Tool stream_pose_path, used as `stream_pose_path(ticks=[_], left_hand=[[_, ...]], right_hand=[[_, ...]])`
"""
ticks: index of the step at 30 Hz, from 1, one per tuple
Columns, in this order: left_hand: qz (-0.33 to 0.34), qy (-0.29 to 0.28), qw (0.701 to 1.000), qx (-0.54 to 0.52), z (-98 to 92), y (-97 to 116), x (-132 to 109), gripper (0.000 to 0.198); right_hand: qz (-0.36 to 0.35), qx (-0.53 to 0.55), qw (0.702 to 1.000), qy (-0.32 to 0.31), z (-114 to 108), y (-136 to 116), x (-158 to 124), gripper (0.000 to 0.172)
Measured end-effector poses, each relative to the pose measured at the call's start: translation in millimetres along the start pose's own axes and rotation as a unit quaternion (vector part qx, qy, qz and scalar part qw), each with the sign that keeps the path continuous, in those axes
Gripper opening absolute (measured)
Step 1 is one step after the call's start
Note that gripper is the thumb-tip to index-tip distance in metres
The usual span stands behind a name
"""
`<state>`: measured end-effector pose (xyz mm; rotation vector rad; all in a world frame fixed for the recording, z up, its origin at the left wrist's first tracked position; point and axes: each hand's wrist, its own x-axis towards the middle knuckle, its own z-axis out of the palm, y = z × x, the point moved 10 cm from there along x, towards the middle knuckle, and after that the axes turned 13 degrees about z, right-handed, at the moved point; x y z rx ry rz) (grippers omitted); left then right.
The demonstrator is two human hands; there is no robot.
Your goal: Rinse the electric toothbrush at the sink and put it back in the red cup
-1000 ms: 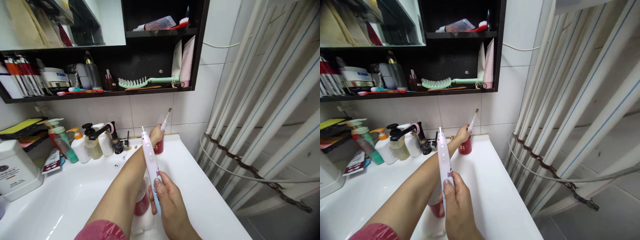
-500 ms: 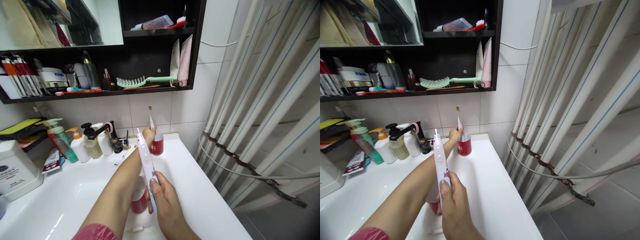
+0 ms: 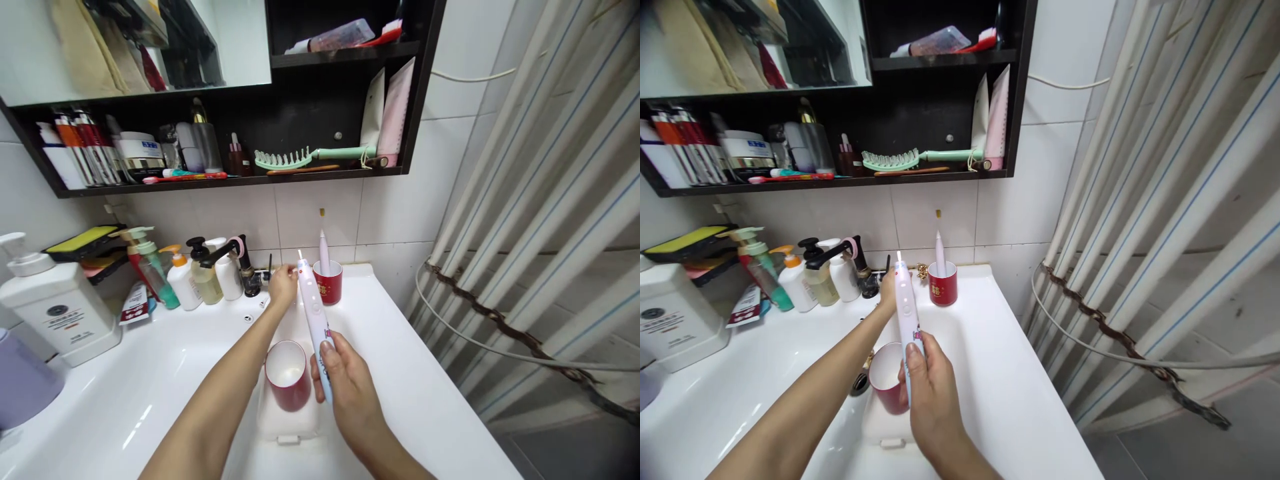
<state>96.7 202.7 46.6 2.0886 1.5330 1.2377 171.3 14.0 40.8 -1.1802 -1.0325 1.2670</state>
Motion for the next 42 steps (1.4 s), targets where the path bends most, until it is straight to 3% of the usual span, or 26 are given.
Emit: stream_pose_path(ticks=[2,5,11,14,17,19,23,25,42], left_hand=[[-0.02,-0.05,0.996,0.068,-5.5,-24.5,-13.7,0.019],[-0.059,-0.091,0.99,0.087,-2.3,-50.1,-27.1,0.018],[-0.123,-0.085,0.989,0.003,9.1,-59.9,-30.6,0.006],[-0.157,-0.078,0.98,-0.09,-5.0,-63.3,-45.7,0.003],[-0.178,-0.055,0.965,-0.187,-35.1,-65.1,-71.6,0.011],[-0.216,-0.013,0.926,-0.308,-52.8,-67.1,-91.9,0.013],[-0.316,0.086,0.749,-0.577,-59.6,-63.5,-122.9,0.01],[-0.324,0.104,0.72,-0.605,-60.0,-59.5,-127.1,0.009],[-0.295,0.106,0.761,-0.568,-64.1,-61.1,-123.0,0.012]], right_hand=[[0.008,0.002,1.0,0.003,-1.3,-0.1,1.5,0.025],[0.008,-0.007,1.0,0.021,-5.9,-0.2,4.5,0.025],[0.019,-0.03,0.999,0.027,-6.8,7.3,8.9,0.026],[0.027,-0.038,0.999,-0.006,3.8,12.7,7.4,0.026],[0.028,-0.058,0.997,-0.053,20.5,20.2,1.6,0.026],[0.051,-0.07,0.993,-0.082,31.8,31.9,-3.7,0.026],[0.115,-0.096,0.982,-0.118,47.1,60.5,-15.3,0.028],[0.13,-0.101,0.978,-0.13,51.5,69.0,-19.6,0.028],[0.145,-0.126,0.97,-0.149,55.5,76.1,-19.3,0.028]])
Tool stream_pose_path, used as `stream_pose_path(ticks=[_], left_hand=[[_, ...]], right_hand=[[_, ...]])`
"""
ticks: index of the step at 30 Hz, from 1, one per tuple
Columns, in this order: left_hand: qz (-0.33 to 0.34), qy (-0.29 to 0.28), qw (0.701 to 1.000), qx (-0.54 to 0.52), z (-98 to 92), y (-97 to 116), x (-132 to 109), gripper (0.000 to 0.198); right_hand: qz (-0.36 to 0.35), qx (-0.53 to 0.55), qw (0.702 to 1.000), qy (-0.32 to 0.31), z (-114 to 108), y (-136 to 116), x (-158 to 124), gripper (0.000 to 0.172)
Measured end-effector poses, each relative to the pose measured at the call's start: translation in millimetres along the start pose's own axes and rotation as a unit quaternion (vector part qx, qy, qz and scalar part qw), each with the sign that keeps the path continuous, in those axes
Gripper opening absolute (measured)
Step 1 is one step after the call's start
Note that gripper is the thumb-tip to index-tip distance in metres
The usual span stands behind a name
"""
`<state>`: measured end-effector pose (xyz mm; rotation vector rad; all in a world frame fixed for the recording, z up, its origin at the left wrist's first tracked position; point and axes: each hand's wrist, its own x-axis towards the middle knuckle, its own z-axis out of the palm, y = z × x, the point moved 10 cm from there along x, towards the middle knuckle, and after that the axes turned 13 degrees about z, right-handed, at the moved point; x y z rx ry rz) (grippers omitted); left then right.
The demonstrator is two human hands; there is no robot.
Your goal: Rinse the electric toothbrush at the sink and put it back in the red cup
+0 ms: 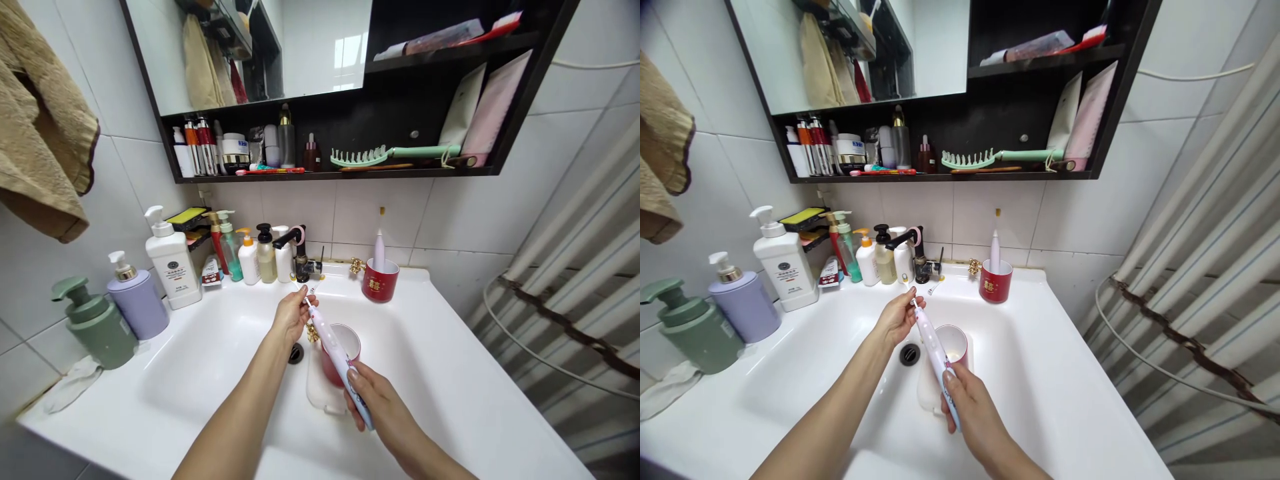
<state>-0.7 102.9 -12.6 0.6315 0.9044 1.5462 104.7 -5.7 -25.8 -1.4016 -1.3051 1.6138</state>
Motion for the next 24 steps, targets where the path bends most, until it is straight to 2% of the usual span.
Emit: stream_pose_path(ticks=[11,16,24], left_hand=[[0.034,-0.022,0.999,0.016,7.6,3.5,-5.3,0.014],[0.033,-0.039,0.998,0.026,12.1,0.8,-8.2,0.012],[0.014,-0.058,0.998,-0.005,21.1,-4.9,-13.4,0.011]], right_hand=[[0.014,0.022,1.0,0.0,1.1,2.2,-3.8,0.03],[0.016,0.043,0.999,-0.013,3.5,3.7,-4.9,0.029],[0.007,0.05,0.999,0.006,-2.2,2.3,-2.6,0.029]])
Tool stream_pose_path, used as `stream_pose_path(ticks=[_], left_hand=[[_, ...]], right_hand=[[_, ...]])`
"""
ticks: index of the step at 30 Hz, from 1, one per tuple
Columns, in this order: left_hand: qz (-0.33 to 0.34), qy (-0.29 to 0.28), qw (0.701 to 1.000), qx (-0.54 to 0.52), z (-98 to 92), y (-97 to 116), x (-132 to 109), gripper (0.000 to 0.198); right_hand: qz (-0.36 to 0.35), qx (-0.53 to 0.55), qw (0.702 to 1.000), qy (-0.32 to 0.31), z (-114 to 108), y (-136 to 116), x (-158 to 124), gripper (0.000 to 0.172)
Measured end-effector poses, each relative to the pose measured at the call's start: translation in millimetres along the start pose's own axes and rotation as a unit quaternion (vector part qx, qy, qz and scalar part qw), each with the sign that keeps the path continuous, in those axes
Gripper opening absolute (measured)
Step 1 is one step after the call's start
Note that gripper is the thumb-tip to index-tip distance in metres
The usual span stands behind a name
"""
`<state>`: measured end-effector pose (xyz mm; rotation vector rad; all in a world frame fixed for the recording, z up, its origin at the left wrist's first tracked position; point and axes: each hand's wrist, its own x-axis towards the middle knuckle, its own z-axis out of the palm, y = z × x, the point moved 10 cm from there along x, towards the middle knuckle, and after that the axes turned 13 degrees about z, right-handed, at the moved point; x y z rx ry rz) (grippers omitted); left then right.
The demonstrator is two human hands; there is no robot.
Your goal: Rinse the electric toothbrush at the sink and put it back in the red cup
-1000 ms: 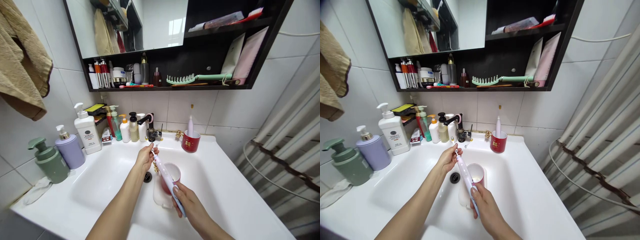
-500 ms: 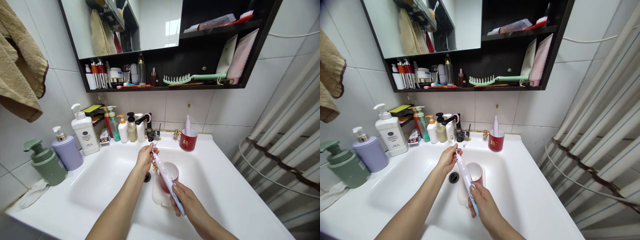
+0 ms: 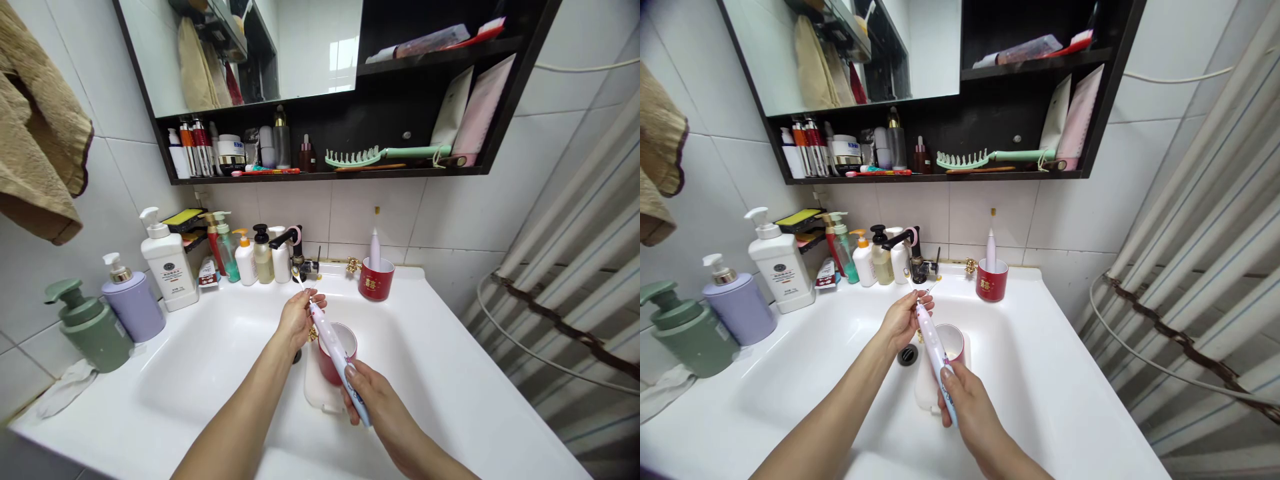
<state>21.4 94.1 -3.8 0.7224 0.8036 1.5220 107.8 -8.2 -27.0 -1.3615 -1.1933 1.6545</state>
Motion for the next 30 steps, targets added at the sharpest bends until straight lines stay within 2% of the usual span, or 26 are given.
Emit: stream_pose_path(ticks=[2,7,16,20,30], left_hand=[[0.005,0.001,1.0,-0.002,0.9,1.2,-0.5,0.011],[0.012,-0.007,1.0,0.0,1.9,2.0,0.1,0.012],[0.002,-0.03,1.0,-0.004,8.0,-2.0,-2.5,0.011],[-0.001,-0.012,1.0,-0.001,6.1,-3.0,-5.1,0.011],[-0.015,-0.012,1.0,-0.004,6.9,-6.1,-5.9,0.008]], right_hand=[[-0.01,-0.013,1.0,0.013,-2.2,-1.0,0.6,0.027],[-0.005,-0.009,1.0,-0.007,1.9,-0.8,-0.5,0.029],[-0.017,-0.012,1.0,0.022,-3.3,-5.2,-2.1,0.025],[-0.006,0.006,1.0,0.005,-1.5,-4.0,-1.9,0.028],[-0.024,-0.019,0.999,0.038,-6.0,-6.5,-1.1,0.025]])
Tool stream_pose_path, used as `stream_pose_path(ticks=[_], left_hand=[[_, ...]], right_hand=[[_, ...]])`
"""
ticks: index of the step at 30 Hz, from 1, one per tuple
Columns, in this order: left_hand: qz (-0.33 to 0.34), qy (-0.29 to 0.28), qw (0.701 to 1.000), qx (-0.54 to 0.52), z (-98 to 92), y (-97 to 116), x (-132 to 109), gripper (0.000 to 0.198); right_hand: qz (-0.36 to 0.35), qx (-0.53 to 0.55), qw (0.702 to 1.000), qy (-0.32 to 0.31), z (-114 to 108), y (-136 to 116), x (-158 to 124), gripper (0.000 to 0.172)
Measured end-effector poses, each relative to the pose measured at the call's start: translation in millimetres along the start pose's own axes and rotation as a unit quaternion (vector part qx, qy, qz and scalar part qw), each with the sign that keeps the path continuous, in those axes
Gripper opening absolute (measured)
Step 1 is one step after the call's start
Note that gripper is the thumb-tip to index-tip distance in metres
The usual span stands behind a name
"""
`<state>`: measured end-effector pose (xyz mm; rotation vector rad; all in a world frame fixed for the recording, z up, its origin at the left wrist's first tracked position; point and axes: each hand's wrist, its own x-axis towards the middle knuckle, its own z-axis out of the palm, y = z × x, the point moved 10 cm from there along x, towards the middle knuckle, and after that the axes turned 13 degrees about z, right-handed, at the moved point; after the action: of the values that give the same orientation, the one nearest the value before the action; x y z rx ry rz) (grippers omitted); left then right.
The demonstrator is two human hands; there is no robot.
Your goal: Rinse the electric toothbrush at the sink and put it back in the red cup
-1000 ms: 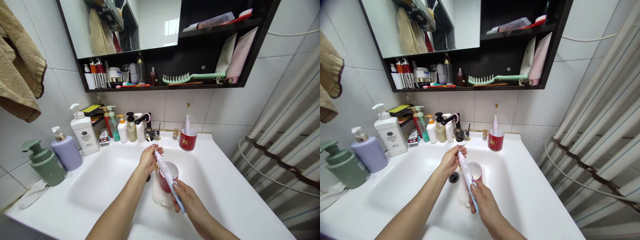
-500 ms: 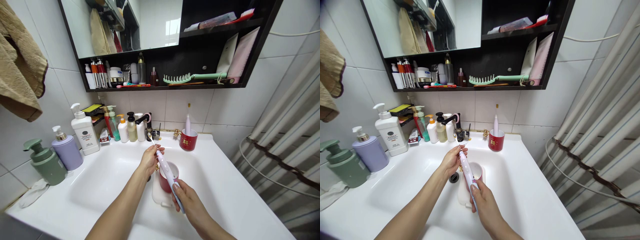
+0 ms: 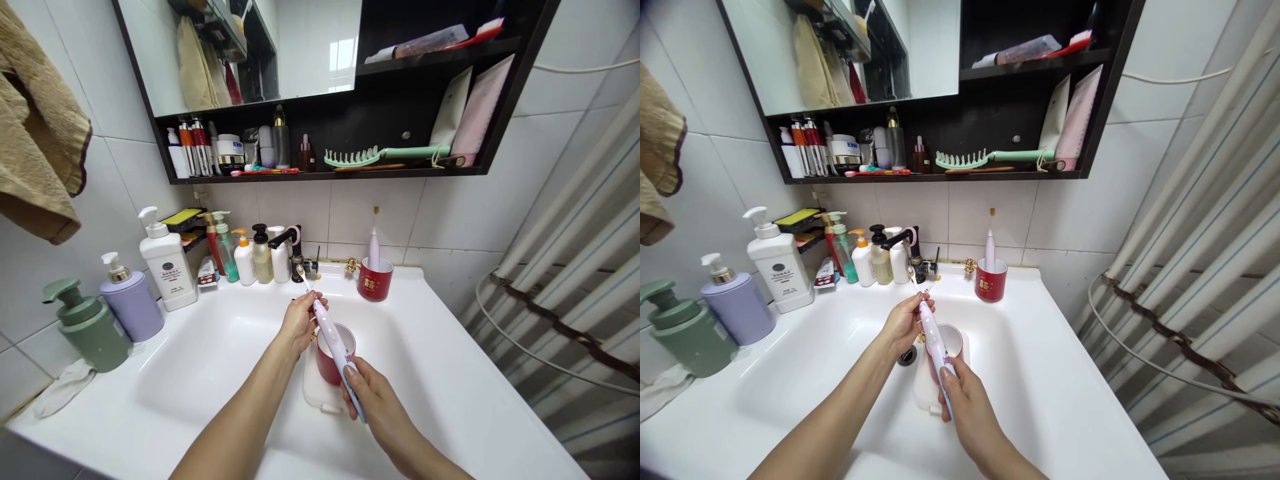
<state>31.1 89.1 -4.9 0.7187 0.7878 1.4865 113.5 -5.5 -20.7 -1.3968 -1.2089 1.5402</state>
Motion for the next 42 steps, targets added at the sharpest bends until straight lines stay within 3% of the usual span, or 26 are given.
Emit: stream_pose_path(ticks=[9,18,24,29,33,38,42], left_hand=[[-0.032,-0.043,0.998,0.022,8.2,-3.2,-5.0,0.009],[0.02,-0.014,1.0,0.012,1.4,1.7,1.9,0.015],[0.012,-0.058,0.998,0.019,12.2,0.4,-2.5,0.013],[0.04,-0.079,0.995,0.055,15.1,4.3,-1.9,0.014],[0.026,-0.09,0.995,0.024,18.1,-0.1,-2.0,0.017],[-0.008,-0.079,0.997,0.0,19.0,-8.3,-5.4,0.024],[0.02,-0.048,0.999,0.018,14.1,-5.5,-5.4,0.028]], right_hand=[[0.014,0.012,1.0,-0.01,2.1,5.1,-0.1,0.025],[0.018,0.023,0.999,-0.012,0.2,2.3,2.5,0.024],[0.029,0.04,0.996,-0.069,13.4,6.0,-2.2,0.027],[0.019,0.024,0.999,-0.036,9.1,5.1,-1.6,0.025],[0.037,0.064,0.994,-0.079,17.3,9.2,-3.6,0.027],[0.031,0.076,0.992,-0.099,16.4,6.3,-1.5,0.026],[0.004,0.062,0.995,-0.08,6.7,0.0,3.5,0.026]])
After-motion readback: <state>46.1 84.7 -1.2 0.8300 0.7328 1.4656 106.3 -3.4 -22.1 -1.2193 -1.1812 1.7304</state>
